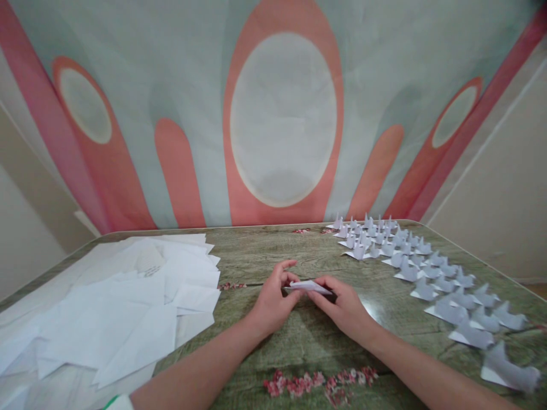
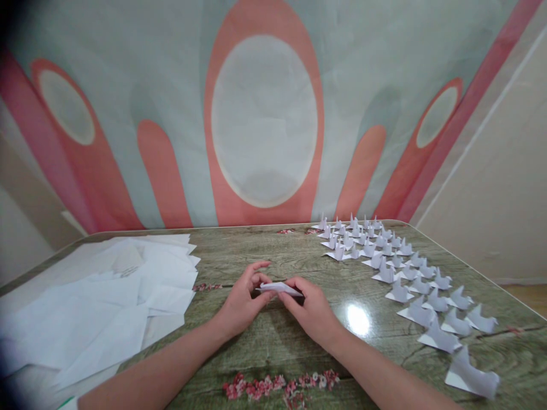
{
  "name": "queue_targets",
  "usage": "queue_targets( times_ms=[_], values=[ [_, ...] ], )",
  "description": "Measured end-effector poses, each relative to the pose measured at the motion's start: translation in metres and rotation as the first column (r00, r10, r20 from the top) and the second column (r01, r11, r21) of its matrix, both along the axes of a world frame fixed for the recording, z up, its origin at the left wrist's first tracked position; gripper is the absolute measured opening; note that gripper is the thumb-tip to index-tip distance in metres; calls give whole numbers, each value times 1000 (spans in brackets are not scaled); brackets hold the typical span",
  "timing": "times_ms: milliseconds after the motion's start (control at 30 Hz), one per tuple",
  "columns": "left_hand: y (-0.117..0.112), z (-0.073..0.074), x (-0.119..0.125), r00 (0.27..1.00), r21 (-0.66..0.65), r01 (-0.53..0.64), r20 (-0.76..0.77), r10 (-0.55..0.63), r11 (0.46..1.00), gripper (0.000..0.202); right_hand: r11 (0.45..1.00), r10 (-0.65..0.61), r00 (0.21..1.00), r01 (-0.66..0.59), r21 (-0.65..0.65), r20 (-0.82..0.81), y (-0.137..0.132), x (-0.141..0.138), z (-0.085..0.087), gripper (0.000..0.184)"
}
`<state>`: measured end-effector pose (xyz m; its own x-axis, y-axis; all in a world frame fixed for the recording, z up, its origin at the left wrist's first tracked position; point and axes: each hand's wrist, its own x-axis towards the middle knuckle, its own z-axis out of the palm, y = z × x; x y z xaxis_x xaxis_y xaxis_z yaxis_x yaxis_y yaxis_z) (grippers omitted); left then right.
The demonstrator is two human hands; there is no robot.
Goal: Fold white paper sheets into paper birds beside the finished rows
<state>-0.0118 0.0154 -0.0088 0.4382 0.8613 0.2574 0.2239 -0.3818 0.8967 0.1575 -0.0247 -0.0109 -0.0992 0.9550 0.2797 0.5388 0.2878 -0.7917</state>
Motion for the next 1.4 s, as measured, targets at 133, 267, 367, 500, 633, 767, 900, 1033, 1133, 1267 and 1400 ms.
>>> queue_targets(
  times_ms=[133, 267, 367, 500, 633, 767, 900, 1033, 1133, 1267, 1400],
  values=[
    [-1, 3, -1, 999, 50, -17, -34, 19, 999, 35, 999, -12, 1000, 11, 37, 27, -1, 1, 2, 13],
    [-7, 11, -3, 993, 300, 6, -116, 30, 954, 25, 972, -24, 991, -8, 236, 131, 0, 3, 0, 8],
    [-12, 14, -4, 985, 432, 58, -171, 19, 900, 27, 944, -18, 967, -68, 324, 254, 1, 6, -2, 14],
    [-14, 12, -3, 968, 497, 71, -244, 60, 865, 19, 913, -51, 902, -131, 385, 428, -1, 8, 0, 17],
    [-14, 11, -5, 960, 521, 59, -263, 94, 852, 8, 865, -96, 817, -215, 454, 568, -4, 8, 5, 15],
    [-13, 12, -6, 956, 531, 56, -274, 108, 846, 7, 835, -110, 770, -271, 479, 628, -4, 10, 8, 13],
    [-13, 12, -5, 933, 539, 93, -342, 117, 837, 8, 801, -159, 739, -291, 523, 655, -4, 8, 8, 18],
    [-13, 11, -5, 902, 519, 137, -418, 111, 844, 8, 794, -167, 700, -322, 516, 694, -3, 5, 5, 19],
    [-12, 10, -6, 873, 477, 159, -477, 102, 864, 9, 821, -122, 697, -330, 466, 707, -2, 5, 2, 15],
    [-10, 9, -7, 828, 415, 183, -554, 88, 891, 10, 885, -8, 768, -293, 362, 641, 2, 9, -2, 8],
    [-7, 10, -7, 827, 378, 202, -561, 50, 903, 7, 920, 122, 832, -300, 253, 541, 6, 14, -4, 6]
  ],
)
